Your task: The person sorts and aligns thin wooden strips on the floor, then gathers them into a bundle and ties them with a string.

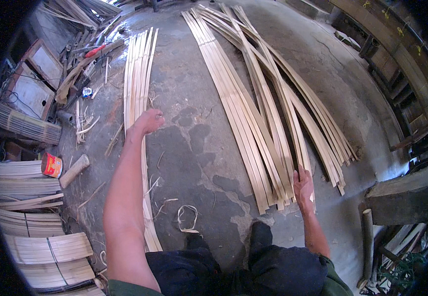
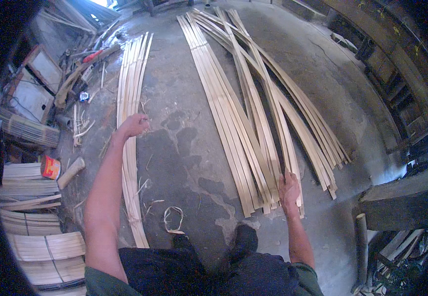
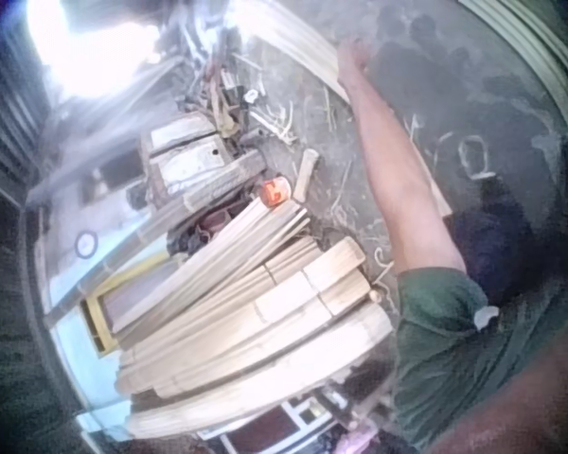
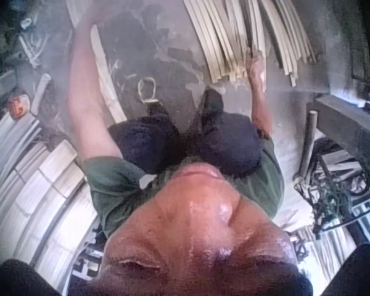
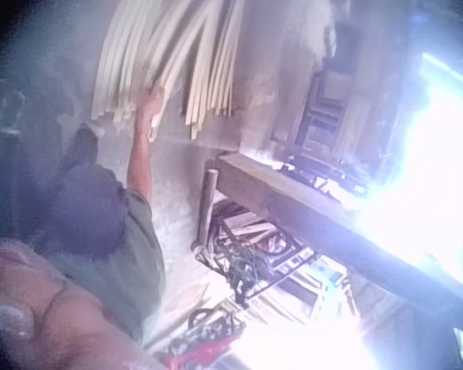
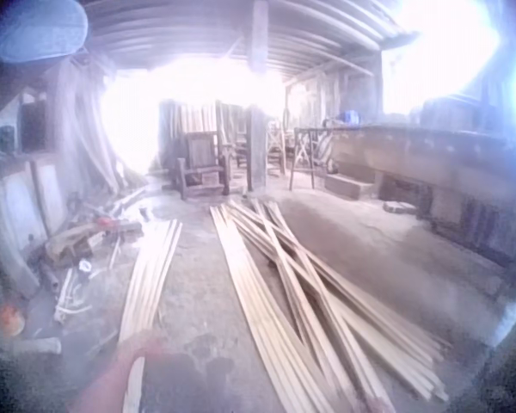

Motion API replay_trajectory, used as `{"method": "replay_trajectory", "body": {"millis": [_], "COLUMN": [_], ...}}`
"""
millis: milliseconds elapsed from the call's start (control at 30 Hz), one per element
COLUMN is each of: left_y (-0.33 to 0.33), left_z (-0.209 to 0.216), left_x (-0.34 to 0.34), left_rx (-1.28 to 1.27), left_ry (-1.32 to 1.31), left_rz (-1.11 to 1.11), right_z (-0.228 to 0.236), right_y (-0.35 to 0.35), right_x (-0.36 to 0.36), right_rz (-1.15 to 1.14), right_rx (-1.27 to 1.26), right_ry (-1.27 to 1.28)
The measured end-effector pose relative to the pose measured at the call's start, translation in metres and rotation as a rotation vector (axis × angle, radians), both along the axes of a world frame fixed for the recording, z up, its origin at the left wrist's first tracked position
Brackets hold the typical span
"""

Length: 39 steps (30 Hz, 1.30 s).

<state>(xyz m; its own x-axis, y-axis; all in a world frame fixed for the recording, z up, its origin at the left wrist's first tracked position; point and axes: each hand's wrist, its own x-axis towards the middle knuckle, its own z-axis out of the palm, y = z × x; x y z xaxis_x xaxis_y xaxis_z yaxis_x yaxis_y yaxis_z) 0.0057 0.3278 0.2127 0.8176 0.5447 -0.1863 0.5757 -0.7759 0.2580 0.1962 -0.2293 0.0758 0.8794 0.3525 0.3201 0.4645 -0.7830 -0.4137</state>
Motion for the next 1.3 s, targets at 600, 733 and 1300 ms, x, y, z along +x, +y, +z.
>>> {"method": "replay_trajectory", "body": {"millis": [600, 733, 1300], "left_y": [0.009, 0.002, -0.001], "left_z": [-0.018, -0.01, -0.009], "left_x": [-0.004, 0.003, -0.002], "left_rx": [-0.109, -0.07, -0.092], "left_ry": [-0.049, 0.018, -0.017], "left_rz": [0.008, -0.009, -0.035], "right_z": [0.025, 0.061, 0.063], "right_y": [0.031, 0.022, -0.08], "right_x": [-0.005, -0.003, 0.143], "right_rz": [-0.005, -0.014, -0.1], "right_rx": [0.209, 0.431, -0.017], "right_ry": [0.36, 0.276, 0.09]}}
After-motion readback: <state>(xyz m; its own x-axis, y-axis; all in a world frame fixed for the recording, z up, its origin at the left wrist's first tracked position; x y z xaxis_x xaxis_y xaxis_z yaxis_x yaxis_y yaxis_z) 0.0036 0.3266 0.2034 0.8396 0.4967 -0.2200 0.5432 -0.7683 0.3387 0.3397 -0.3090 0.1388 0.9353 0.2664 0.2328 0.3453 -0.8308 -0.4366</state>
